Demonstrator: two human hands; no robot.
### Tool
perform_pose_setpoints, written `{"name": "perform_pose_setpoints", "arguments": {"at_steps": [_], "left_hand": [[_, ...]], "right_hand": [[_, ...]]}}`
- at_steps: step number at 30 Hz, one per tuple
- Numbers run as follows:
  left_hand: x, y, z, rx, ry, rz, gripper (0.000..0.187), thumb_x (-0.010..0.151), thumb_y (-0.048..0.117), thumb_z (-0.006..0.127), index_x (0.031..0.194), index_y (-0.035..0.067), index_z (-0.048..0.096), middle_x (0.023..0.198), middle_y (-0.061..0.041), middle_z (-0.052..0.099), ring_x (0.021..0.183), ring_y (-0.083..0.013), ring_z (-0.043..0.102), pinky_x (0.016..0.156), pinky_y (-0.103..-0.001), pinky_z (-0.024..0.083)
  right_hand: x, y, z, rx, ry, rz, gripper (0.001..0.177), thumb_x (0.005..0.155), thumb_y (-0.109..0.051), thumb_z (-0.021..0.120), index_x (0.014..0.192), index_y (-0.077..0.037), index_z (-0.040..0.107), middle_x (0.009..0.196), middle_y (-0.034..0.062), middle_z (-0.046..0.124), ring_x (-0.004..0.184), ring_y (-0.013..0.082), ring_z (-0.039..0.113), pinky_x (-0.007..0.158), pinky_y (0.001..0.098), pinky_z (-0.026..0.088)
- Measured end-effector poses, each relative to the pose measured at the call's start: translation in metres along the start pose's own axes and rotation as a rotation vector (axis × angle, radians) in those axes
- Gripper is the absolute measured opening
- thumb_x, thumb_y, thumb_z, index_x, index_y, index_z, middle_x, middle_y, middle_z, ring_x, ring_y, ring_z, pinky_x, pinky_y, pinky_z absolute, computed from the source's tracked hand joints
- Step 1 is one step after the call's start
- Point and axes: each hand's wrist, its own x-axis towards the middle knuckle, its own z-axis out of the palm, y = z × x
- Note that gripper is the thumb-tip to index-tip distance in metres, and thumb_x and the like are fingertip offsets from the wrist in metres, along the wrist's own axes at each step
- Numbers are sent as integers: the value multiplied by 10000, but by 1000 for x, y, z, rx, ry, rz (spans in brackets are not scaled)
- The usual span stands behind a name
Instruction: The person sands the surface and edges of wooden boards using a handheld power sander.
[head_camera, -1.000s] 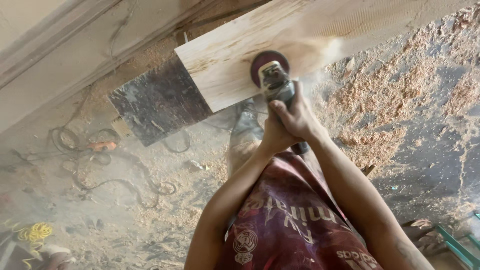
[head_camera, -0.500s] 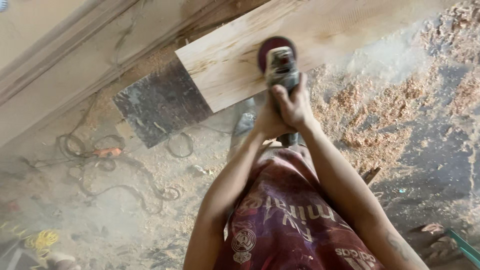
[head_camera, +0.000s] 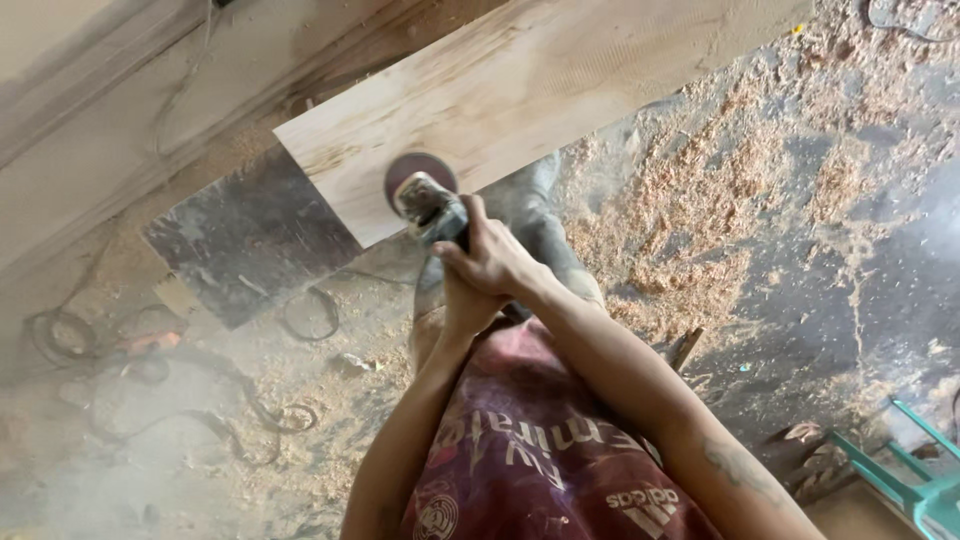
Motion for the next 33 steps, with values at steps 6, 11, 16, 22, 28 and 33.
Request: {"name": "perform_pose_setpoints", "arguments": {"at_steps": [6,11,16,22,28,33], "left_hand": [[22,18,53,12,-120,-13,867,715,150,914,1370,-21,371,1251,-194,647,1101,-293,702,917,-417,634],[45,32,109,-3,-215,-18,895,720,191,908,1382,-18,342,1250,-208,652,1083,-311,718,904,-421,648],[66,42,162,8,-315,-28,923,725,232,901,1394,-15,314,1249,-223,657,1066,-329,733,891,-425,663],[88,43,219,40,-397,-49,959,731,280,893,1408,-11,279,1249,-240,664,1045,-350,753,875,-429,680],[113,51,273,75,-409,-47,1053,666,313,911,1432,-20,271,1242,-243,675,1038,-369,749,867,-436,664],[135,42,321,234,-446,-160,1107,568,401,948,1364,-18,304,1091,-209,748,928,-360,788,835,-413,674]], "right_hand": [[-19,37,-51,-29,125,157,822,949,-571,579,1442,10,269,1146,329,689,1029,476,712,893,569,583],[-39,60,-106,11,246,106,839,979,-604,595,1479,-4,290,1255,351,645,1136,493,671,960,578,549],[-56,85,-159,67,296,232,829,951,-620,604,1431,-15,301,1230,328,655,1129,463,681,960,552,551],[-73,116,-208,80,392,248,778,965,-591,626,1429,-27,357,1219,317,668,1151,467,669,973,534,521],[-79,143,-262,59,463,246,780,969,-587,642,1424,-8,384,1234,309,670,1167,445,663,992,528,516],[-84,163,-307,161,499,197,802,980,-612,639,1414,13,384,1295,262,647,1215,387,649,1034,504,504]]}}
